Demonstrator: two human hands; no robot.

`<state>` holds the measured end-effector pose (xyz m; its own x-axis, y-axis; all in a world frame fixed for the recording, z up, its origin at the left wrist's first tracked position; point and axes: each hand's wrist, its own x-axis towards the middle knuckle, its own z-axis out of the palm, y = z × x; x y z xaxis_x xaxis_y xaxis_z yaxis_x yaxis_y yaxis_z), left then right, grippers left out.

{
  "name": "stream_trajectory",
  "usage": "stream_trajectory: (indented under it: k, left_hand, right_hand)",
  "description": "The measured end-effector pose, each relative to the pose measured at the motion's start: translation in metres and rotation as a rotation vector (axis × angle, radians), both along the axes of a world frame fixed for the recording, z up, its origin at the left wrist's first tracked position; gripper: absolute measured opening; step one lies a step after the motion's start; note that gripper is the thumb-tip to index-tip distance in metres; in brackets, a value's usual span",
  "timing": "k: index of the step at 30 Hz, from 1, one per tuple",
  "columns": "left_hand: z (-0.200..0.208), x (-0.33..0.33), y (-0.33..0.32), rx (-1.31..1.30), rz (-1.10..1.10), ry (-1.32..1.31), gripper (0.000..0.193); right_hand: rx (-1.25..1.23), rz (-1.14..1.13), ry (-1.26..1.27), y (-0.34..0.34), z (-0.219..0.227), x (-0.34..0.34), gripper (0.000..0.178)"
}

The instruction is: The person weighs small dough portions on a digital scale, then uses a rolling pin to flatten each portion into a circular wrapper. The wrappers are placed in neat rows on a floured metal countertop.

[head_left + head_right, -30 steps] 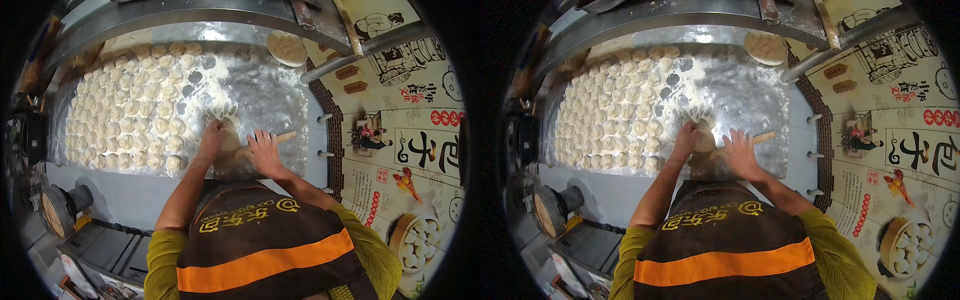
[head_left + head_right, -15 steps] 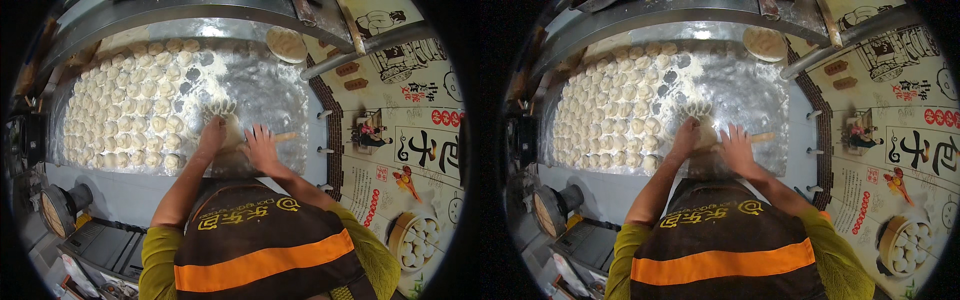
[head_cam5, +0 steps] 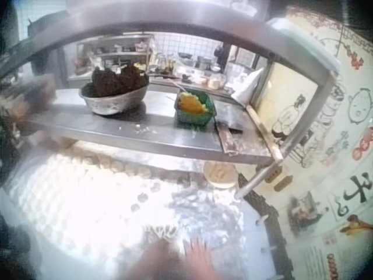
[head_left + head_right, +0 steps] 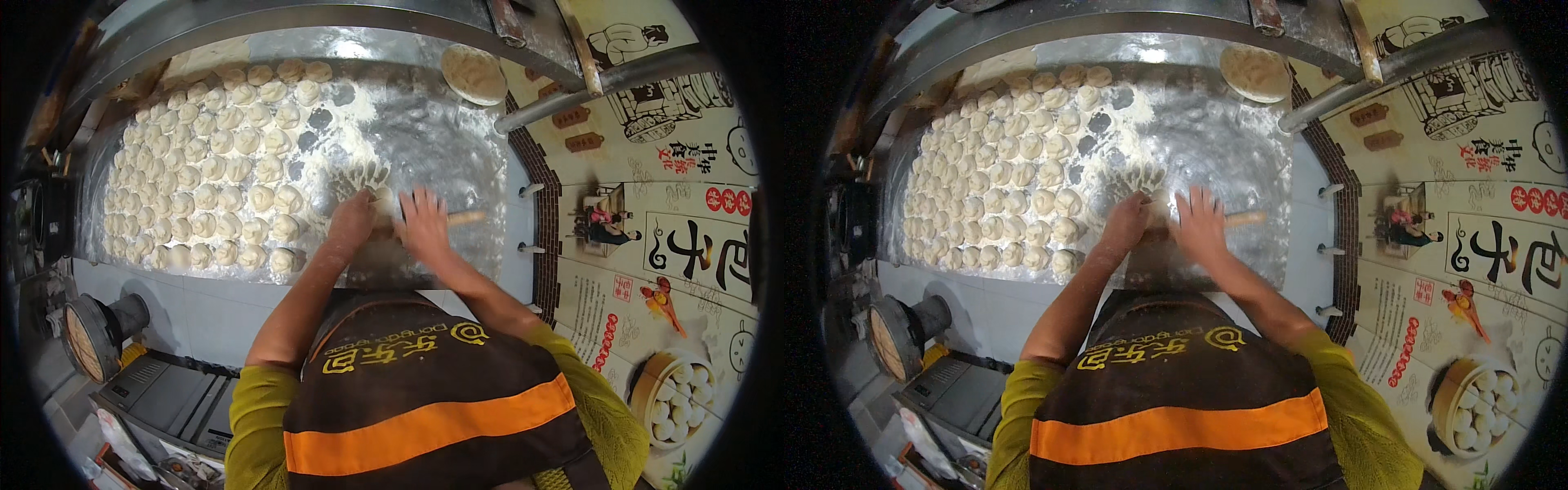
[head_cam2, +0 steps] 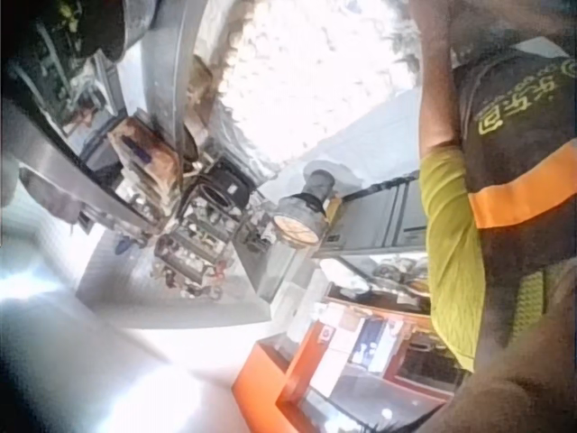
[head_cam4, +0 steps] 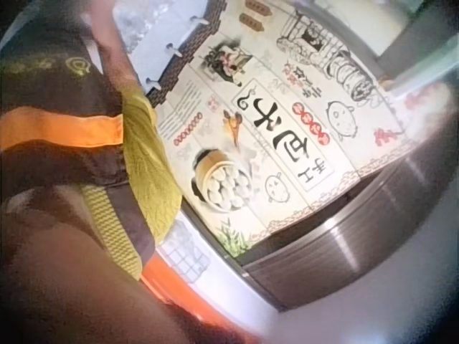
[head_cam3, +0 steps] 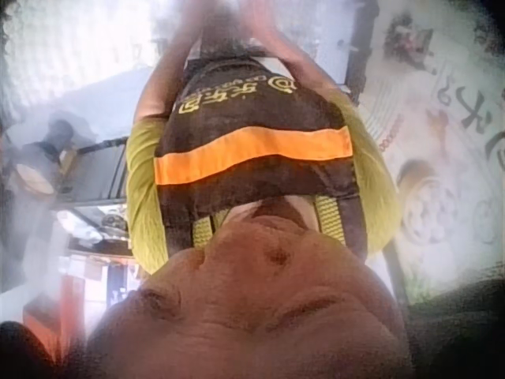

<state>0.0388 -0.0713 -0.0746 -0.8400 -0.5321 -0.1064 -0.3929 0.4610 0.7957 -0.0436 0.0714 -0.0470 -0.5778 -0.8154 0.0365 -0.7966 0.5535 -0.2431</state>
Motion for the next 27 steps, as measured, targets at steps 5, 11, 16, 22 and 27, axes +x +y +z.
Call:
stream_trajectory:
  k: [5,11,16,22,27]
  left_hand:
    - [0.031,-0.01,-0.006,-0.093,-0.198,-0.186,0.02]
    - [0.017,0.003,-0.009,0.115,-0.035,-0.125,0.028]
    - [0.012,-0.004,-0.011,0.0,-0.069,-0.114,0.022]
    - [0.024,-0.003,-0.018,-0.101,-0.251,-0.234,0.02]
    - [0.012,0.002,-0.013,0.072,-0.047,-0.153,0.023]
  right_hand:
    - [-0.077,-0.019,0.062,-0.028,-0.02,-0.026,0.052]
    - [0.192,0.024,-0.106,0.033,0.021,0.031,0.052]
    - [-0.082,-0.078,0.008,-0.029,-0.005,-0.019,0.054]
    - [0.07,0.072,-0.091,0.011,0.007,0.012,0.054]
    - [0.057,0.016,-0.049,0.019,0.004,0.02,0.051]
